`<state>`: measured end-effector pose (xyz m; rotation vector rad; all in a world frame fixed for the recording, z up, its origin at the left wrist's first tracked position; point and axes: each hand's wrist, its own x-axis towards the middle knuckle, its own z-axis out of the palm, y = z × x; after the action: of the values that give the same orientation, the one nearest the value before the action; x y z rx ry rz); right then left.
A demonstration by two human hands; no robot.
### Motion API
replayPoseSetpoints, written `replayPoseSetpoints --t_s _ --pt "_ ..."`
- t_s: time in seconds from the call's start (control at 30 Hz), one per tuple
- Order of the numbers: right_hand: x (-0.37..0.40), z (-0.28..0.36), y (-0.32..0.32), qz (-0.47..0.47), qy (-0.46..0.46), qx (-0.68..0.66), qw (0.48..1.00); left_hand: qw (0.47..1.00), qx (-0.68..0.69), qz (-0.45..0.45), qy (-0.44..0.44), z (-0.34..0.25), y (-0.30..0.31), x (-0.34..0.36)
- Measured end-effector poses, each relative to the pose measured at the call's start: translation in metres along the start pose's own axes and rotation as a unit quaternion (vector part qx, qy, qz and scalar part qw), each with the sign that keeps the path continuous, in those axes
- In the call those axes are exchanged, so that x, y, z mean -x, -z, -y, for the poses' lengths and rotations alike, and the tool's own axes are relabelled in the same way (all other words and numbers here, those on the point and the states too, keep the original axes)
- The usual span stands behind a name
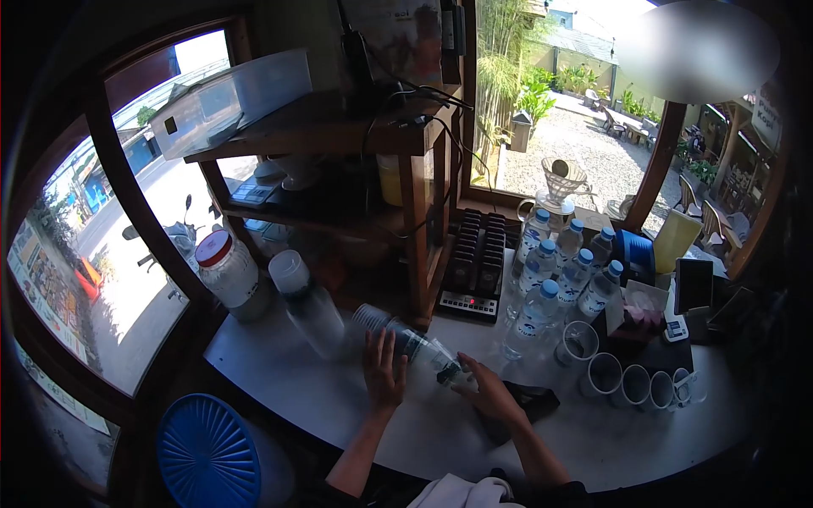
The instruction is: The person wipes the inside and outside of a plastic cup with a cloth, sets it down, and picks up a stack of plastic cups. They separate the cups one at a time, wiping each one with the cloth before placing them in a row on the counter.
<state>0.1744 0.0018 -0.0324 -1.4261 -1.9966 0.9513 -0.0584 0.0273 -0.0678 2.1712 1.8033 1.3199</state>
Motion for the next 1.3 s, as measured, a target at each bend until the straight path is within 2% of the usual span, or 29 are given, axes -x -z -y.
replayPoseSetpoints --t_s 0.03,0.13,0.2,0.23,0.27,0.3,0.33,0.4,0.43,0.53,0.57,0.67,0.7,0.8,0.9,1.0,1.1,1.2,1.3 --pt "0.01 0.005 0.009 -0.002 -0.014 -0.009 1.0 1.0 -0.011 -0.002 -0.001 -0.002 -0.001 0.0" --pt "0.036 0.014 0.031 -0.085 0.015 -0.021 0.996 1.0 -0.02 -0.021 -0.01 -0.007 -0.001 0.003" --pt "0.048 0.029 0.041 -0.131 0.019 -0.091 0.987 0.999 0.004 -0.041 -0.018 -0.018 0.004 0.005" --pt "0.053 0.033 0.044 -0.14 0.024 -0.14 0.98 0.998 0.037 -0.026 -0.032 -0.03 0.01 0.008" --pt "0.055 0.035 0.044 -0.15 0.029 -0.189 0.97 0.99 0.137 0.02 -0.025 -0.037 0.007 0.012" --pt "0.055 0.027 0.035 -0.177 0.068 -0.201 0.961 0.97 0.235 0.067 -0.016 -0.046 0.0 0.022" --pt "0.059 0.027 0.031 -0.156 0.06 -0.166 0.972 0.937 0.331 0.115 -0.005 -0.059 -0.005 0.028" --pt "0.064 0.029 0.024 -0.113 0.043 -0.095 0.988 0.819 0.545 0.157 0.084 -0.096 -0.014 0.036" --pt "0.062 0.03 0.02 -0.163 0.121 -0.111 0.973 0.786 0.592 0.114 0.138 -0.111 -0.016 0.033" --pt "0.075 0.011 0.025 -0.219 0.093 0.075 0.968 0.717 0.65 0.095 0.232 -0.111 -0.029 0.036" --pt "0.079 0.008 0.028 -0.237 0.041 0.061 0.969 0.767 0.604 0.057 0.209 -0.098 -0.045 0.044" --pt "0.096 -0.02 0.038 -0.156 -0.057 0.083 0.983 0.783 0.578 0.062 0.222 -0.082 -0.054 0.053" --pt "0.099 -0.021 0.042 -0.18 -0.069 0.093 0.977 0.783 0.578 0.073 0.216 -0.081 -0.053 0.055" --pt "0.104 -0.012 0.058 -0.304 -0.012 0.226 0.926 0.755 0.61 0.151 0.185 -0.074 -0.056 0.056" --pt "0.1 -0.046 0.053 -0.239 0.0 0.182 0.954 0.739 0.619 0.212 0.163 -0.074 -0.047 0.055" --pt "0.097 -0.059 0.054 -0.188 0.008 0.182 0.965 0.706 0.653 0.233 0.143 -0.053 -0.064 0.064" --pt "0.097 -0.034 0.066 -0.189 -0.073 -0.083 0.976 0.678 0.658 0.237 0.226 -0.039 -0.075 0.079" --pt "0.097 -0.018 0.086 -0.118 -0.042 -0.168 0.978 0.64 0.659 0.36 0.162 -0.057 -0.051 0.052" --pt "0.094 0.018 0.104 -0.117 -0.01 -0.21 0.971 0.606 0.613 0.498 0.099 -0.06 -0.032 0.028"
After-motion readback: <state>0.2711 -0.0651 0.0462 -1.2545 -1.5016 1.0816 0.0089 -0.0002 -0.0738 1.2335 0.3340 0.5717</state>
